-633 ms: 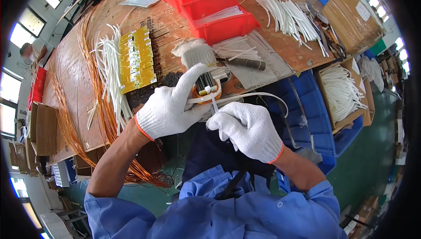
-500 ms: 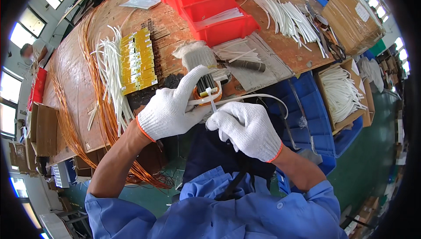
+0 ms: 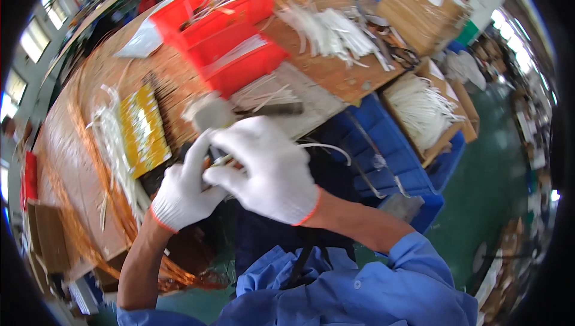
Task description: The recorder winds copper wire and insulating tape around a magnetic transformer core on a fabrication workbench.
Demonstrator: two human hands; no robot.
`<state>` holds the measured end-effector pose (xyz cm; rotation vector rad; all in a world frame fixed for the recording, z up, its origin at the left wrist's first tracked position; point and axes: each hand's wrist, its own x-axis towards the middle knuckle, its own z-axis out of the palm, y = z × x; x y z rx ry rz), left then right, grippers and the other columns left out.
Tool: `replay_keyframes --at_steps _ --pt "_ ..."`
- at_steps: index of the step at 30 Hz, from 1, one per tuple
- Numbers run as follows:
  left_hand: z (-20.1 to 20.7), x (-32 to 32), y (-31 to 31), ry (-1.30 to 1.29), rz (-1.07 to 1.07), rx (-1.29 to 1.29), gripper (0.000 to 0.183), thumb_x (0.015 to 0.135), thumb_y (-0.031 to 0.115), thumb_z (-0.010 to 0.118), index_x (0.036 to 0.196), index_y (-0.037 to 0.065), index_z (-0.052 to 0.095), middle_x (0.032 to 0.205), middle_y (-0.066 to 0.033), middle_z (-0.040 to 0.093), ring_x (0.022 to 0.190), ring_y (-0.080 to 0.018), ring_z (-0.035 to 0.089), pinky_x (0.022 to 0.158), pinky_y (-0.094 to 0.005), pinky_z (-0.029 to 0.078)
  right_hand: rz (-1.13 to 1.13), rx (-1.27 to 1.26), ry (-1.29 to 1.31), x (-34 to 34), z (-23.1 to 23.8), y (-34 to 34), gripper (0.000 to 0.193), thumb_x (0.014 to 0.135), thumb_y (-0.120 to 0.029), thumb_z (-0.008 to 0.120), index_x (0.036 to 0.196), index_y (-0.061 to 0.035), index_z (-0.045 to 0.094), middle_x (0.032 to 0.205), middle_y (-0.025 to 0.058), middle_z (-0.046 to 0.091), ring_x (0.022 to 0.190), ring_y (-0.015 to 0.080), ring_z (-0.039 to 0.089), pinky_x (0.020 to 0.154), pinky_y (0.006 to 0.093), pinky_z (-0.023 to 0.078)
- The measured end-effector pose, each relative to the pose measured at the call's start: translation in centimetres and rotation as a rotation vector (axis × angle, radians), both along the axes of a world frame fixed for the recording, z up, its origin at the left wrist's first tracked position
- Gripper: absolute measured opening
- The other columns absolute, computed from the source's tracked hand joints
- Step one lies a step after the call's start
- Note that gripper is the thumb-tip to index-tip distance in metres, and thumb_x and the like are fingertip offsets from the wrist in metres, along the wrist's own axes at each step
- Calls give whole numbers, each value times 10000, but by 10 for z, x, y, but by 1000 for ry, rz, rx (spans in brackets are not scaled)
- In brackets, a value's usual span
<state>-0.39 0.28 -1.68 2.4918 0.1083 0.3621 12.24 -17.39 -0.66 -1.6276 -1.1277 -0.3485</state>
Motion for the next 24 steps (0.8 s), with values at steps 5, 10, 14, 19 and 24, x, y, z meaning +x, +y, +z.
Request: replay_keyframes --at_steps 5,10,14,19,24 --pt "0 1 0 -27 -39 10 923 890 137 867 1683 55 402 866 -176 751 776 -366 803 710 -400 619 197 153 110 -18 -9 -7 169 877 25 822 998 -90 791 1049 92 728 957 290 737 834 399 602" --pt "10 4 -6 135 40 -33 923 896 134 872 1684 59 398 798 -140 689 692 -314 768 660 -372 582 272 172 218 -58 -43 -37 207 877 43 812 1019 -98 760 988 72 734 894 269 743 790 387 613" --pt "2 7 6 -59 -149 102 988 872 241 917 1691 80 389 886 -185 745 817 -417 798 741 -442 615 356 97 224 -32 -15 -12 171 952 -13 724 1099 -94 689 1020 66 717 867 310 752 708 427 588" --pt "2 -2 7 32 -36 1 909 897 129 844 1695 96 410 853 -159 730 773 -384 784 716 -409 605 529 172 952 -60 -3 -31 88 1133 -75 629 1060 -43 666 821 40 703 669 115 691 626 292 564" --pt "18 5 1 223 -29 -107 912 856 161 917 1647 39 480 1053 -107 768 946 -193 741 894 -354 601 576 261 1136 -54 19 -27 85 1143 -30 591 1088 -21 655 798 34 664 633 74 623 578 282 538"
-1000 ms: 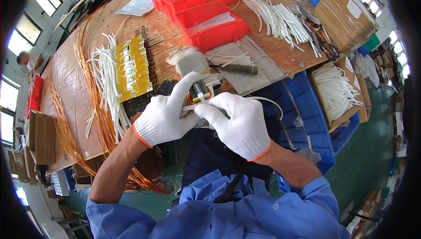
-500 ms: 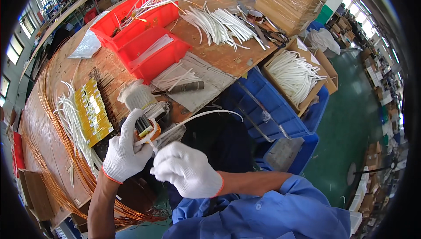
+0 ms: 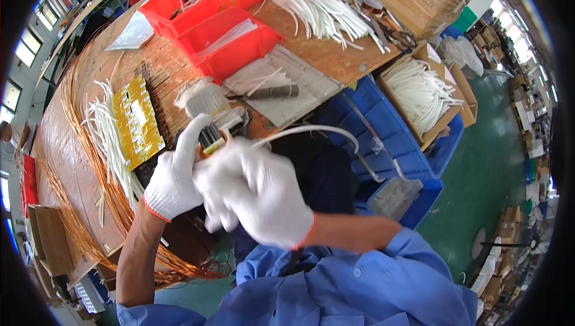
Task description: The recorder winds copper wire and insulating tape around a magnetic transformer core on a fabrication workbench.
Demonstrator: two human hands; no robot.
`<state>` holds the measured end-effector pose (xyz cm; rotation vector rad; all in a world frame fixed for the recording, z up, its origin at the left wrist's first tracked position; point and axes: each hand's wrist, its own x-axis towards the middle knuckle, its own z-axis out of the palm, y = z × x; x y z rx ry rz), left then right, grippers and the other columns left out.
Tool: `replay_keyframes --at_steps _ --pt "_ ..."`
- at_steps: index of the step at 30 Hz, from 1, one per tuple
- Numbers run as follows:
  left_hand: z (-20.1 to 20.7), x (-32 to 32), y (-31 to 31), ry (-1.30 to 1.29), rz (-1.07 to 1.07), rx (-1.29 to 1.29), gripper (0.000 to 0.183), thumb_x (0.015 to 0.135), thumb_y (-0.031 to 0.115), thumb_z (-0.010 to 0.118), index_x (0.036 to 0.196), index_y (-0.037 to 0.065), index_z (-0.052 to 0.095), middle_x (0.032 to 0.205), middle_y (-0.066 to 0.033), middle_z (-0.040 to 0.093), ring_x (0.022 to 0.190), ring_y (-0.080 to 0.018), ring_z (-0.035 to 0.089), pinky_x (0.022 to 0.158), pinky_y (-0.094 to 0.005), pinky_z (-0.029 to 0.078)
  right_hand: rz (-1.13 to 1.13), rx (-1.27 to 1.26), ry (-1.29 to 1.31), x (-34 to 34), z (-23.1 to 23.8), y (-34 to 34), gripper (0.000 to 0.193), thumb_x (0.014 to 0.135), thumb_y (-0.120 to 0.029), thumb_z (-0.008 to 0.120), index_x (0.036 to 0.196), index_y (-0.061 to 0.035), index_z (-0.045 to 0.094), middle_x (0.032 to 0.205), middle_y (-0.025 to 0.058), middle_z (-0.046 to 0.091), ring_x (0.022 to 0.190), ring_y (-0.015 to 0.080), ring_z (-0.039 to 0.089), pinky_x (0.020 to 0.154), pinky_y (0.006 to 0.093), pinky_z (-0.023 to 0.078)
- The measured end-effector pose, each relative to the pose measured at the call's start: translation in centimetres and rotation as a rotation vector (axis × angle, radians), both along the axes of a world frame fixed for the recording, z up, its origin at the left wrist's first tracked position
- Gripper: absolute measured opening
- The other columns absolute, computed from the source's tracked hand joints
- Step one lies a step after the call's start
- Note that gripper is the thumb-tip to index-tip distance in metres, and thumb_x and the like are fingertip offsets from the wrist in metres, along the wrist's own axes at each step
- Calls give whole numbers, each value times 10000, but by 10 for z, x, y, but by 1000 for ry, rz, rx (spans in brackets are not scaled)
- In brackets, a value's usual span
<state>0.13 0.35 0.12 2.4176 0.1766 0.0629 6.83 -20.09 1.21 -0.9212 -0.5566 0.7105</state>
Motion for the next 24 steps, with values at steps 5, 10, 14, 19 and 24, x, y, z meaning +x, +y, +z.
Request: replay_keyframes --at_steps 5,10,14,19,24 --pt "-5 -7 2 -40 52 96 906 908 199 862 1686 98 409 855 -177 758 825 -420 799 735 -459 626 34 47 166 3 -10 1 126 1114 -69 692 1032 12 640 730 70 676 536 123 628 507 300 544" --pt "-7 -4 -1 -145 11 159 812 928 137 851 1635 56 460 766 -133 656 691 -316 687 665 -400 562 148 -552 470 -57 -135 -79 84 1088 -50 643 1056 17 681 745 36 641 584 83 578 581 278 564" --pt "6 -10 -3 -68 28 123 876 912 74 855 1675 41 425 729 -75 598 657 -195 629 674 -340 525 -250 -645 -81 -44 -167 -82 140 1047 -29 687 1186 -18 705 882 75 711 693 145 689 702 317 623" --pt "27 -16 -10 -73 39 84 864 916 -2 783 1697 34 414 799 -68 631 729 -166 652 725 -342 546 -456 -750 -1180 0 -175 -49 484 934 -182 845 1380 -77 688 1314 142 735 975 335 750 907 469 612" --pt "64 -4 -14 115 96 -246 587 1127 381 491 1572 10 579 846 -100 675 771 -200 684 777 -377 561 -210 -630 -875 23 -244 -45 379 968 -253 813 1295 -98 703 1230 127 753 1140 395 712 959 522 569"
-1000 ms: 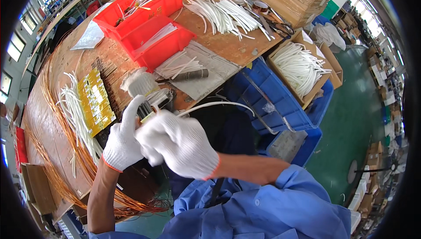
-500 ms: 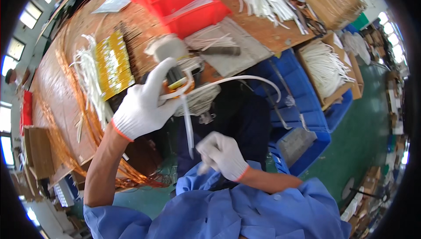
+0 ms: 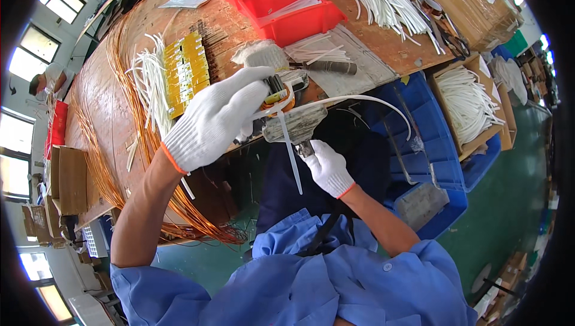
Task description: The recorder winds copper wire and insulating tape around a magnetic transformer core on a fabrication workbench.
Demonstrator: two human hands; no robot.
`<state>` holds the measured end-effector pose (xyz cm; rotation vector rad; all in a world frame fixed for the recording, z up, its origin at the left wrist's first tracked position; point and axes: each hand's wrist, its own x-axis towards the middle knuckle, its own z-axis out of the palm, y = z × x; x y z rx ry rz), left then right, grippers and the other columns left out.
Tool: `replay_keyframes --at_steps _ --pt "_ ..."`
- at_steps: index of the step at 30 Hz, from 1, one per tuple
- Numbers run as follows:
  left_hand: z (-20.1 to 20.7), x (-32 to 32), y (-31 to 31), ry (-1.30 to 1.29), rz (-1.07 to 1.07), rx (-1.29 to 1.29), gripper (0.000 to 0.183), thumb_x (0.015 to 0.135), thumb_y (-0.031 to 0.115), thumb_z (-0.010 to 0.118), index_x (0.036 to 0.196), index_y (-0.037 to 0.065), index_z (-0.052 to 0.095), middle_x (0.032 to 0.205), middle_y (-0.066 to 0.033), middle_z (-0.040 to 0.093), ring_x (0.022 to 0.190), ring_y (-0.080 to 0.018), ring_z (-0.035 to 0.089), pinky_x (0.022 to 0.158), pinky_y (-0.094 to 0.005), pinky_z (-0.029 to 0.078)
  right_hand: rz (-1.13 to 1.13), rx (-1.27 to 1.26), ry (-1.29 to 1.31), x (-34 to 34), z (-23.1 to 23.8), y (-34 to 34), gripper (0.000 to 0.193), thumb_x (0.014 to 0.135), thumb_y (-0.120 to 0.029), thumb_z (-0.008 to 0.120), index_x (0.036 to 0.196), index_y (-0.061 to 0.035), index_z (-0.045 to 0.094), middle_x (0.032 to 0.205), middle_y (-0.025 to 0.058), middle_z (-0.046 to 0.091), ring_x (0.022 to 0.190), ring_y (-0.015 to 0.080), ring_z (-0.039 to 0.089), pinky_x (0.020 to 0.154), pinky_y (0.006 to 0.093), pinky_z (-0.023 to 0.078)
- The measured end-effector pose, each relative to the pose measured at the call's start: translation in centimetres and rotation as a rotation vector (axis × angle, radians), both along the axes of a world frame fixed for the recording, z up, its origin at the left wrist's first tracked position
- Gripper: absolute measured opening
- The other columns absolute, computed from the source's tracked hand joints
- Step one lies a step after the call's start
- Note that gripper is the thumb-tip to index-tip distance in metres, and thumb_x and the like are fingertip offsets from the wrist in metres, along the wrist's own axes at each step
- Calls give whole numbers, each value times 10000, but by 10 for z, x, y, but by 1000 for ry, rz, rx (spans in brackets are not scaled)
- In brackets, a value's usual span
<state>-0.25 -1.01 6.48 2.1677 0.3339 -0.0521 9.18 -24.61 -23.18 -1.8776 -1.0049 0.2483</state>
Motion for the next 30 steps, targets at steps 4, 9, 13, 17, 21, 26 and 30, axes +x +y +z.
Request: replay_keyframes --at_steps 4,9,13,17,21,26,30 --pt "-1 18 -10 54 -30 328 527 1114 467 569 1414 42 656 888 -175 723 798 -212 732 755 -384 575 -62 -134 -388 12 39 -9 374 963 -204 817 1293 -70 705 1189 142 754 1082 392 721 897 505 594" --pt "-19 30 -10 91 21 508 570 1044 503 688 1292 -11 668 869 -178 732 765 -262 738 756 -404 588 33 406 -359 1 160 7 537 829 -151 911 1335 -94 743 1253 118 762 1022 316 748 872 432 609" --pt "-9 36 -6 174 -1 349 589 1010 500 743 1240 -37 665 872 -192 750 802 -293 766 778 -433 601 395 519 -501 9 183 50 352 874 -104 796 1219 -163 753 1139 85 766 887 281 757 739 403 596" --pt "-23 37 -7 68 -1 493 560 1003 478 749 1188 -45 669 894 -227 754 825 -299 779 783 -450 599 199 446 690 -13 188 43 104 1075 -83 674 1054 -37 765 834 25 704 759 91 644 644 303 508" --pt "-26 34 -5 61 -7 525 561 1011 473 742 1196 -51 670 923 -259 751 905 -319 786 839 -448 593 46 341 822 -31 168 20 182 1115 -127 653 1068 7 768 790 24 688 697 62 600 625 266 487" --pt "-25 36 -35 61 207 646 656 955 555 801 1235 -26 684 972 -259 764 916 -404 784 838 -493 591 -391 389 374 -12 69 -5 273 1163 -212 591 1194 15 740 918 50 740 814 111 711 713 294 588" --pt "-28 59 -43 -3 140 659 717 900 623 825 1100 -49 672 942 -253 779 934 -452 786 833 -525 617 82 155 467 9 11 -8 393 1193 -362 474 1184 -98 764 1078 99 761 926 290 726 861 401 578"
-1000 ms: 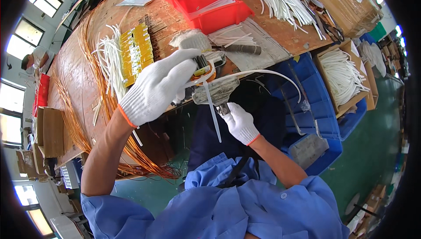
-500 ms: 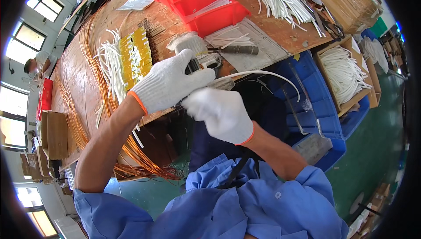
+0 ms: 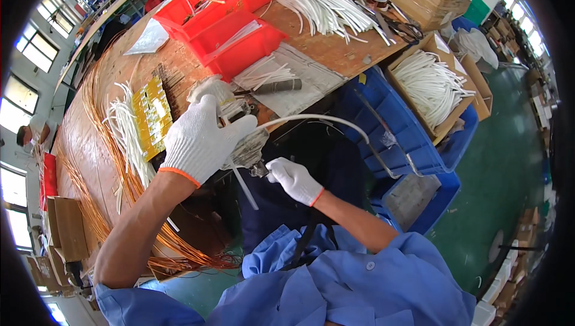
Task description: The recorder winds copper wire and insulating tape around a magnetic transformer core on a fabrication workbench.
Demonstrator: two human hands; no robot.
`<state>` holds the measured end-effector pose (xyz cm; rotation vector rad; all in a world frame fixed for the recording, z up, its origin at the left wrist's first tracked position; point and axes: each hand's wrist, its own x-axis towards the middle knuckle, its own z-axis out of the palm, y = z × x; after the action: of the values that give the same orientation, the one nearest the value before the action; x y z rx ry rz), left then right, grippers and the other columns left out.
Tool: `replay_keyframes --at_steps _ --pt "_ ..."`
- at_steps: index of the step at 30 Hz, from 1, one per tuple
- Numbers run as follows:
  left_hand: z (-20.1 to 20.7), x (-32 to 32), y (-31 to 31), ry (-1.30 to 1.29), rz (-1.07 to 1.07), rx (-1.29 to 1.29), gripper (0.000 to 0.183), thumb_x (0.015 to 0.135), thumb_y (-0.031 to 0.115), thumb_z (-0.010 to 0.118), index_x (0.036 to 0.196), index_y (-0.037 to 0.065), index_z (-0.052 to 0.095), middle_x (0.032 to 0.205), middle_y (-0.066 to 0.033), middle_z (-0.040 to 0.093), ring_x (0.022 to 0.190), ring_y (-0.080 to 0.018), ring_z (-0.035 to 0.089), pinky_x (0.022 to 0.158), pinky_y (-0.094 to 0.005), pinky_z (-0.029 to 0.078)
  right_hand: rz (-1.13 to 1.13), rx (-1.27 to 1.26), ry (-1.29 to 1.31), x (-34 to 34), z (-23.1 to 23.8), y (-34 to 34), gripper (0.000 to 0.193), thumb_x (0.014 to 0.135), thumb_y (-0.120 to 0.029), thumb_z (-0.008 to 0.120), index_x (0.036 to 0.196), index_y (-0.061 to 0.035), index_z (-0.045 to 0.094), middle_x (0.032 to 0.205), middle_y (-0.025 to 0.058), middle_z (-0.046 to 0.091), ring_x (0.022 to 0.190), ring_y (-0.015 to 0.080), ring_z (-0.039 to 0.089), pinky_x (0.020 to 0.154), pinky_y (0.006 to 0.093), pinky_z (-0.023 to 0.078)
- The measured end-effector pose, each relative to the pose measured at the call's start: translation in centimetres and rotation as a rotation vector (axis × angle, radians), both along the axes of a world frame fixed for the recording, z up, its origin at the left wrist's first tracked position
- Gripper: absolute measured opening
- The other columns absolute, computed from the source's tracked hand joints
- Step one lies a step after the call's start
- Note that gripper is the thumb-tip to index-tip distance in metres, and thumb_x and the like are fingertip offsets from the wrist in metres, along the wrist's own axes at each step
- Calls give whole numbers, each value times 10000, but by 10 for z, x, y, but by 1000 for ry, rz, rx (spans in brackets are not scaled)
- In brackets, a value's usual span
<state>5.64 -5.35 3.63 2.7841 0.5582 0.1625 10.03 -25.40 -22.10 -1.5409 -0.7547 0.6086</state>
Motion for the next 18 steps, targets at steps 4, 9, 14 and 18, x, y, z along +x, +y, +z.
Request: replay_keyframes --at_steps 4,9,14,18 --pt "2 -4 7 52 53 -33 669 833 572 866 1014 -47 689 993 -303 748 971 -482 752 899 -543 600 211 -160 -440 46 33 6 289 1126 -287 539 1007 -96 720 839 111 752 863 347 766 748 471 589" --pt "-12 -9 7 -70 106 -114 552 798 431 862 1006 -48 683 950 -272 733 896 -391 765 834 -473 605 193 -122 -978 49 40 18 243 1073 -224 557 910 -115 700 770 111 729 702 348 739 604 486 569" --pt "-10 -11 6 -73 115 -150 487 823 422 852 938 -17 676 984 -278 705 921 -436 748 848 -499 609 289 -276 -959 62 71 20 399 1096 -303 541 768 -161 720 719 116 691 685 381 700 635 552 531" --pt "-9 -13 9 -58 118 -184 436 835 400 839 917 0 684 992 -282 715 939 -458 751 860 -502 618 357 -238 -845 66 78 24 511 1103 -344 511 669 -148 697 707 131 681 675 400 681 650 572 515"
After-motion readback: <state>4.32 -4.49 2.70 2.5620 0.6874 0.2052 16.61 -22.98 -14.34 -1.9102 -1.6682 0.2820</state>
